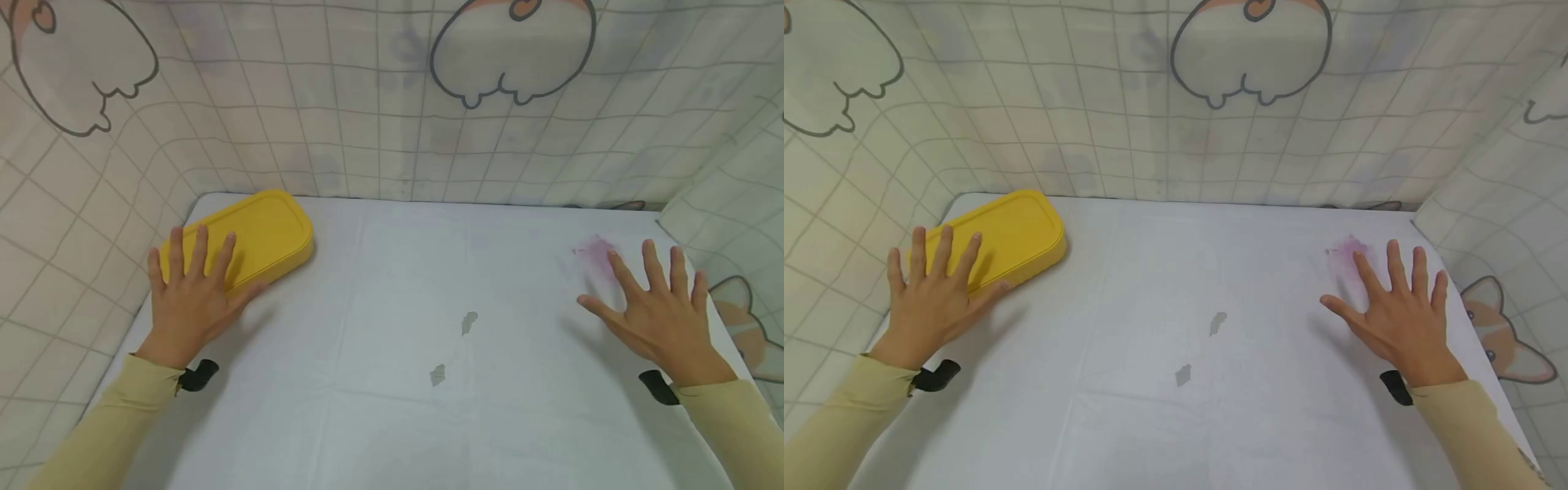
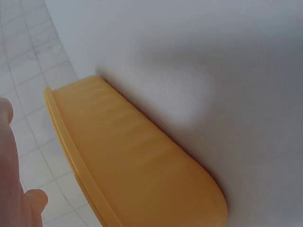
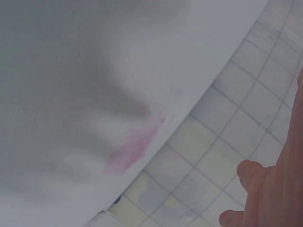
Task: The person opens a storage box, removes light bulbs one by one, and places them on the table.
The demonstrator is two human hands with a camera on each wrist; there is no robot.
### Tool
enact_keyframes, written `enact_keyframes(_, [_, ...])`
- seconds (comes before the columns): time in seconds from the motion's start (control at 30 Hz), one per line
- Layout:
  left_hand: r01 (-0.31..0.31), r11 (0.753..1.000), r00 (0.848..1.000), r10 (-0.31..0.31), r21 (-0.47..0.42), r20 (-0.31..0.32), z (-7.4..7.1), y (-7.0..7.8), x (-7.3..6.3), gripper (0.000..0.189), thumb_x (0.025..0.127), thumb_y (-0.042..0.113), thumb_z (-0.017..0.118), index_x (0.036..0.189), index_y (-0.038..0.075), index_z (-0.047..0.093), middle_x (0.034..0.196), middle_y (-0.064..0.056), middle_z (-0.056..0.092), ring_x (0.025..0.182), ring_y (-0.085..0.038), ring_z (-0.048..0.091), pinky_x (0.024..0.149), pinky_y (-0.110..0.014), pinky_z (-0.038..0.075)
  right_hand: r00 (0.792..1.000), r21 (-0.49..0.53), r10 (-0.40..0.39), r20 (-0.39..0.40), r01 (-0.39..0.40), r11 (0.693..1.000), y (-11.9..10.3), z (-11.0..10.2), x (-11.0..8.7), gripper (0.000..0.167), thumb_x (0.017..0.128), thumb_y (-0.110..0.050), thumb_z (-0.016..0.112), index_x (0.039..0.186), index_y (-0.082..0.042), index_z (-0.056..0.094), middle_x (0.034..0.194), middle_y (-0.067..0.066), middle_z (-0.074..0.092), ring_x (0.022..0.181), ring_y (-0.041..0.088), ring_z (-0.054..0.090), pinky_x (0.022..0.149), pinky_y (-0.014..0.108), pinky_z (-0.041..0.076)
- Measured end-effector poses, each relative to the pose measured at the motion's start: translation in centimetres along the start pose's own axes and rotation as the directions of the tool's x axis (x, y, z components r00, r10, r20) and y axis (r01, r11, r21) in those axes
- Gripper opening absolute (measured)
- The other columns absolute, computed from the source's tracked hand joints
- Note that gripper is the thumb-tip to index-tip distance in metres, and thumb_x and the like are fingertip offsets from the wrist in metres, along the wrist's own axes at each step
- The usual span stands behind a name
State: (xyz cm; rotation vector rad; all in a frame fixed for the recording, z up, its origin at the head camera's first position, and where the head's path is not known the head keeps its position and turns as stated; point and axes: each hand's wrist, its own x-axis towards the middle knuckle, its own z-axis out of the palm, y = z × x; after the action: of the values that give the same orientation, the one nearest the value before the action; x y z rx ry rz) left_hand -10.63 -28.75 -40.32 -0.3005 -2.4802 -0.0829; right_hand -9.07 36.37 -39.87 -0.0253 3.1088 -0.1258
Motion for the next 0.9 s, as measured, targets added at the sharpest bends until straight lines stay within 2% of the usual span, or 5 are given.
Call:
enact_keyframes(0.13, [0.088, 0.995, 0.977, -0.094, 0.038, 0.194, -0.5, -0.7, 0.2, 0.103, 0.088, 0.09, 0.02, 0.159, 0.018, 0.039, 0.166, -0.026, 0.032, 0.161, -0.048, 0.01, 0.123, -0.074, 0.008, 1.0, 0.018, 0.005, 0.001, -0.005, 1.0, -0.2, -0.3, 0.2, 0.092, 0.095, -0.076, 0.042, 0.167, -0.031, 0.005, 0.171, 0.023, -0.016, 0.154, 0.054, -0.026, 0.115, 0.08, -0.015])
enact_keyframes(0.2, [0.103, 0.994, 0.971, -0.111, 0.046, 0.211, -0.5, -1.0, 0.3, 0.102, 0.089, 0.089, 0.024, 0.159, 0.017, 0.038, 0.166, -0.027, 0.032, 0.16, -0.051, 0.011, 0.122, -0.075, 0.009, 1.0, 0.024, 0.003, -0.004, -0.003, 1.0, -0.4, -0.5, 0.4, 0.092, 0.095, -0.075, 0.042, 0.167, -0.032, 0.004, 0.172, 0.022, -0.018, 0.154, 0.053, -0.028, 0.115, 0.08, -0.015])
enact_keyframes(0.43, [0.092, 0.995, 0.991, -0.096, 0.038, 0.091, -0.1, -1.7, 0.3, 0.1, 0.088, 0.086, 0.03, 0.155, 0.013, 0.045, 0.162, -0.028, 0.038, 0.156, -0.054, 0.021, 0.118, -0.078, 0.016, 1.0, 0.04, -0.007, -0.024, 0.008, 0.999, -1.4, -1.1, 1.2, 0.091, 0.095, -0.076, 0.042, 0.167, -0.032, 0.007, 0.172, 0.019, -0.019, 0.155, 0.049, -0.03, 0.115, 0.08, -0.015])
enact_keyframes(0.67, [0.174, 0.983, 0.948, -0.184, 0.058, 0.26, -0.5, -2.3, 0.5, 0.092, 0.09, 0.073, 0.053, 0.158, 0.013, 0.04, 0.166, -0.029, 0.03, 0.157, -0.055, 0.014, 0.121, -0.077, 0.008, 0.999, 0.053, -0.021, -0.029, 0.023, 0.998, -2.6, -1.4, 2.0, 0.092, 0.095, -0.077, 0.041, 0.167, -0.031, 0.005, 0.172, 0.016, -0.02, 0.155, 0.048, -0.03, 0.116, 0.079, -0.016])
enact_keyframes(0.9, [0.25, 0.967, 0.894, -0.253, 0.056, 0.371, -0.7, -2.9, 0.6, 0.091, 0.095, 0.073, 0.047, 0.16, 0.011, 0.034, 0.167, -0.032, 0.023, 0.156, -0.06, 0.008, 0.118, -0.079, 0.003, 0.999, 0.071, -0.034, -0.007, 0.034, 0.997, -4.2, -1.4, 2.9, 0.094, 0.094, -0.078, 0.04, 0.167, -0.031, 0.003, 0.172, 0.013, -0.024, 0.155, 0.048, -0.031, 0.117, 0.078, -0.015])
